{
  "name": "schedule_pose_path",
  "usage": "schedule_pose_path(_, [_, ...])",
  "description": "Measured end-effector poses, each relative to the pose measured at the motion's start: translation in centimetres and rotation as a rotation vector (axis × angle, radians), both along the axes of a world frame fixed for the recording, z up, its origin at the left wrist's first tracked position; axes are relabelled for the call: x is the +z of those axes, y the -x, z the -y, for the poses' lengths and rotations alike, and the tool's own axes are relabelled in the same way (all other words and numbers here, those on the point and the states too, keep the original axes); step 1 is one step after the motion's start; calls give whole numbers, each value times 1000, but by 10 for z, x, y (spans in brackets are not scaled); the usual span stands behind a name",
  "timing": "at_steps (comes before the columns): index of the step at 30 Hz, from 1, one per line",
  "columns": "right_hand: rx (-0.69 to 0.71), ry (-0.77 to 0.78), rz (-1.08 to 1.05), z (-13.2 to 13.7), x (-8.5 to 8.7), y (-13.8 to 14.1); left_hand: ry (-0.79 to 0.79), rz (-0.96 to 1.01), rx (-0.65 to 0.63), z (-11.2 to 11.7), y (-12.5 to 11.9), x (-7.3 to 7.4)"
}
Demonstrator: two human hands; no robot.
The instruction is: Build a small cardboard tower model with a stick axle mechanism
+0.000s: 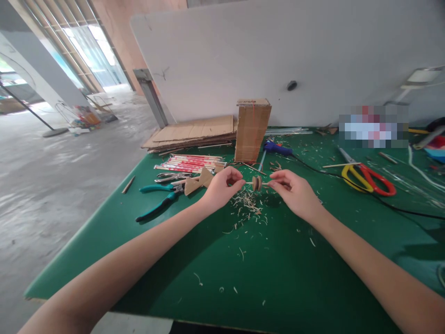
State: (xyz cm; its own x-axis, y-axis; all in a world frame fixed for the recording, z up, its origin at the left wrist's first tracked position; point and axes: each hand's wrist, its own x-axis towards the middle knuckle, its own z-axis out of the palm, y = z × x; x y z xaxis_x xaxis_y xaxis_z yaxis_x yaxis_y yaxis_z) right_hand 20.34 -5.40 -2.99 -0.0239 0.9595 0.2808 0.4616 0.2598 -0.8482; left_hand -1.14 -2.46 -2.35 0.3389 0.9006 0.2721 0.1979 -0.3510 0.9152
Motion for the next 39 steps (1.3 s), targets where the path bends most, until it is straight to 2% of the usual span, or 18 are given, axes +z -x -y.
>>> schedule_pose_path(7, [48, -5, 62, 2, -1, 1, 76, -28, 5, 2, 0, 1])
schedule_pose_path(14, [84, -90, 80, 1, -1, 0, -35, -88, 22, 0, 1, 0])
schedule_pose_path(23, [34, -97, 187, 0, 0, -2, -58, -126, 26, 0, 1, -5])
schedule_pose_path(25, [26, -113, 222, 0, 0, -3, -106, -220, 63, -5, 6, 2])
schedule_pose_path(28, [13, -124, 261, 1, 1, -5, -227, -478, 138, -20, 25, 22])
schedule_pose_path(31, [-20, -138, 314, 1, 2, -6, -377, -775, 329, -38, 52, 42])
schedule_pose_path(32, [-39, -145, 338, 0, 2, -7, -395, -861, 346, -43, 60, 46])
schedule_pose_path(33, [-61, -156, 364, 0, 3, -7, -382, -928, 331, -46, 66, 48])
schedule_pose_path(35, [-102, -187, 412, -1, 3, -9, -315, -1011, 222, -50, 75, 48])
schedule_pose_path(37, [-141, -225, 437, -2, 3, -11, -228, -1003, 133, -50, 77, 45])
schedule_pose_path(39, [-173, -249, 433, -4, 4, -12, -176, -932, 118, -50, 76, 43])
